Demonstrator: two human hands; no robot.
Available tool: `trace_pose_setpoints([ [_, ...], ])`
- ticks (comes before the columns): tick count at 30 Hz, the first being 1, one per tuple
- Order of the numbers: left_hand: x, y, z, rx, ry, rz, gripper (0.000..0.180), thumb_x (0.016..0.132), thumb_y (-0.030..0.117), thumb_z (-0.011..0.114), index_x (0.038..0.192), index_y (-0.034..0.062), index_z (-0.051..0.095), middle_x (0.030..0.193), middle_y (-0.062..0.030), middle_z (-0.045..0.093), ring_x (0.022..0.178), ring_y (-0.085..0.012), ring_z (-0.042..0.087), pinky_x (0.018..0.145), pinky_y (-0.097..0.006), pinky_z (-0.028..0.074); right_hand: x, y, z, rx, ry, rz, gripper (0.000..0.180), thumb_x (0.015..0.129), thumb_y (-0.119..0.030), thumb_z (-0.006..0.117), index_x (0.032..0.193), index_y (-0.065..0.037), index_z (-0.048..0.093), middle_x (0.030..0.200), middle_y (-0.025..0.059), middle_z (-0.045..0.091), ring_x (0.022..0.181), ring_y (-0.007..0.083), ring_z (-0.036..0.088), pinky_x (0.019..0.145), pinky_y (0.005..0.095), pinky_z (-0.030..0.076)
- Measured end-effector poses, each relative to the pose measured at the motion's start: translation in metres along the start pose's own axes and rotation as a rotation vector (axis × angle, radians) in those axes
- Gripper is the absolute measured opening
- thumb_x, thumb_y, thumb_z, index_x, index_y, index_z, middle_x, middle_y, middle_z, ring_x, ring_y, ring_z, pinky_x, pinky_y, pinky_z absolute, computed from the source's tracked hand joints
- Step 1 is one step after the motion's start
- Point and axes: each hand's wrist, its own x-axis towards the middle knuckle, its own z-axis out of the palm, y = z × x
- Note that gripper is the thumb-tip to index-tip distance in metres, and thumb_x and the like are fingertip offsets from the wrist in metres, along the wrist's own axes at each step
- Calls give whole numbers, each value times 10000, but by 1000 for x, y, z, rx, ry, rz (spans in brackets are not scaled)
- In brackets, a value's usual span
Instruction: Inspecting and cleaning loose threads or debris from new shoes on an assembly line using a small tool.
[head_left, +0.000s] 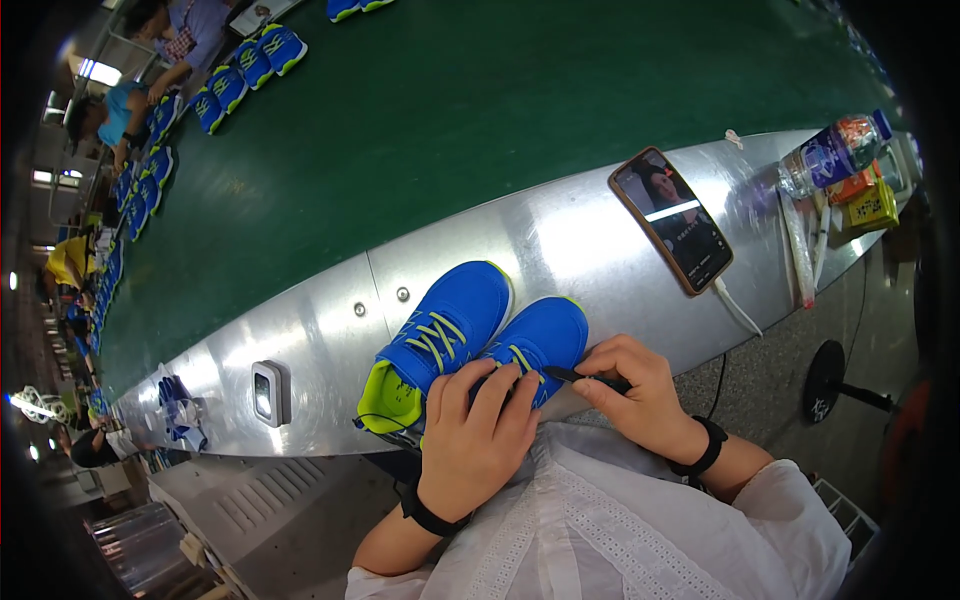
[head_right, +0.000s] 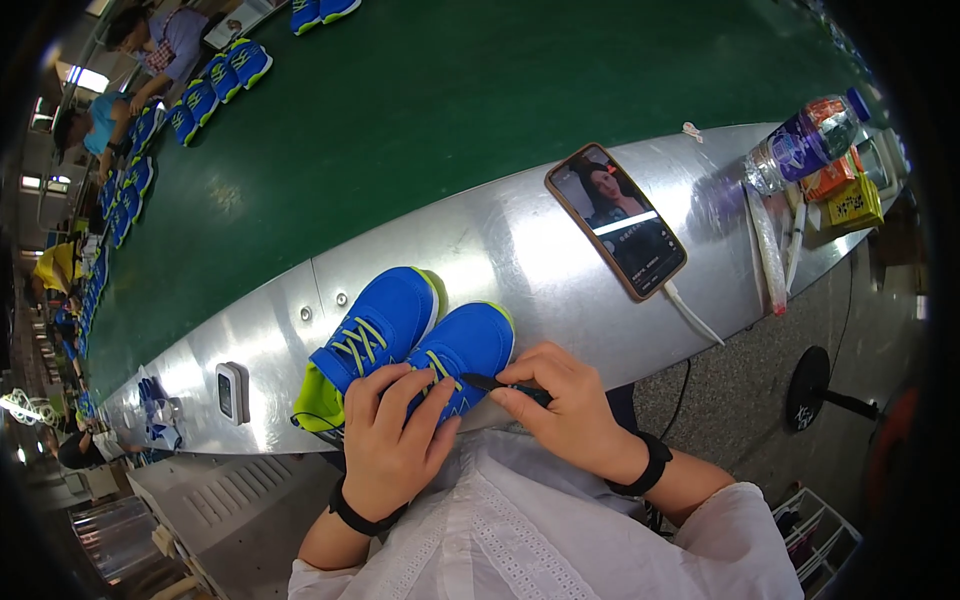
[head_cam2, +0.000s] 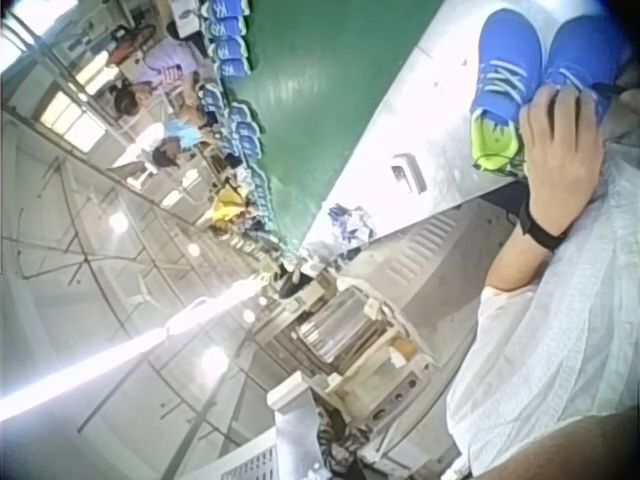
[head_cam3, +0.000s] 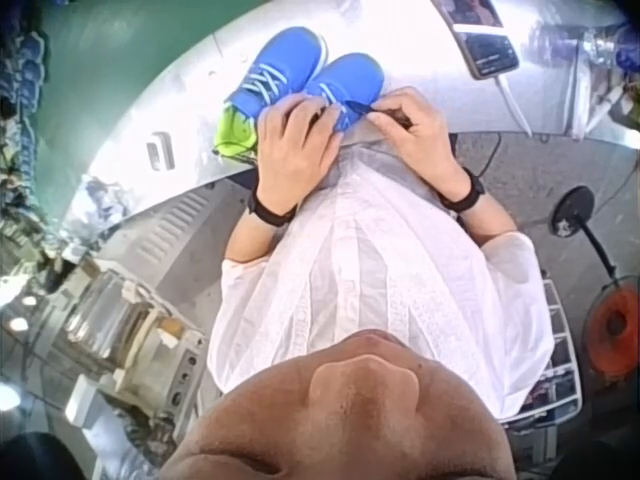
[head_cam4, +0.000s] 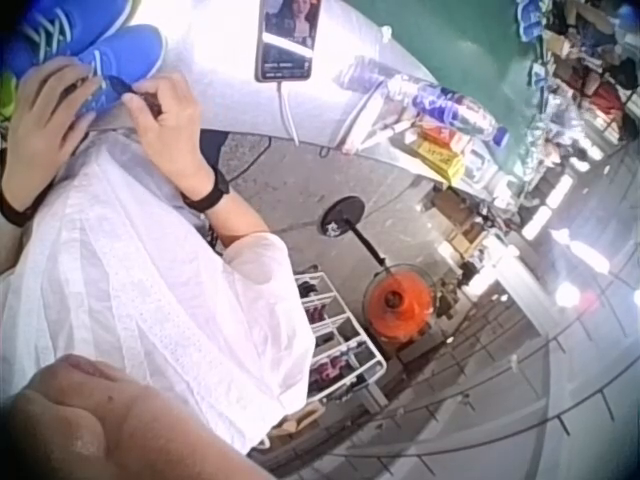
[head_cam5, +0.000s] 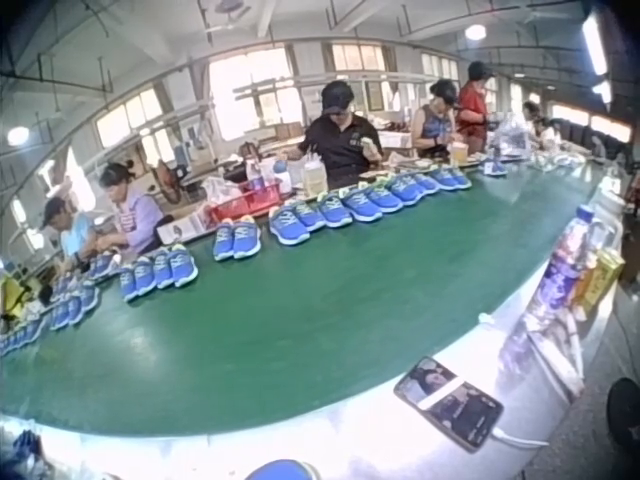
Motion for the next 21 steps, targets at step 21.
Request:
trace_pose_setpoints([
  [21,-2,0,0,-1,1,-7,430,645,113,778,1060,75,674,1119,-67,578,1039,-302,546,810,-438,435,6,-8,-6,-521,78,-441,226,745,-129,790,910,-51,657,855,58,585,600,183,613,492,286,483],
])
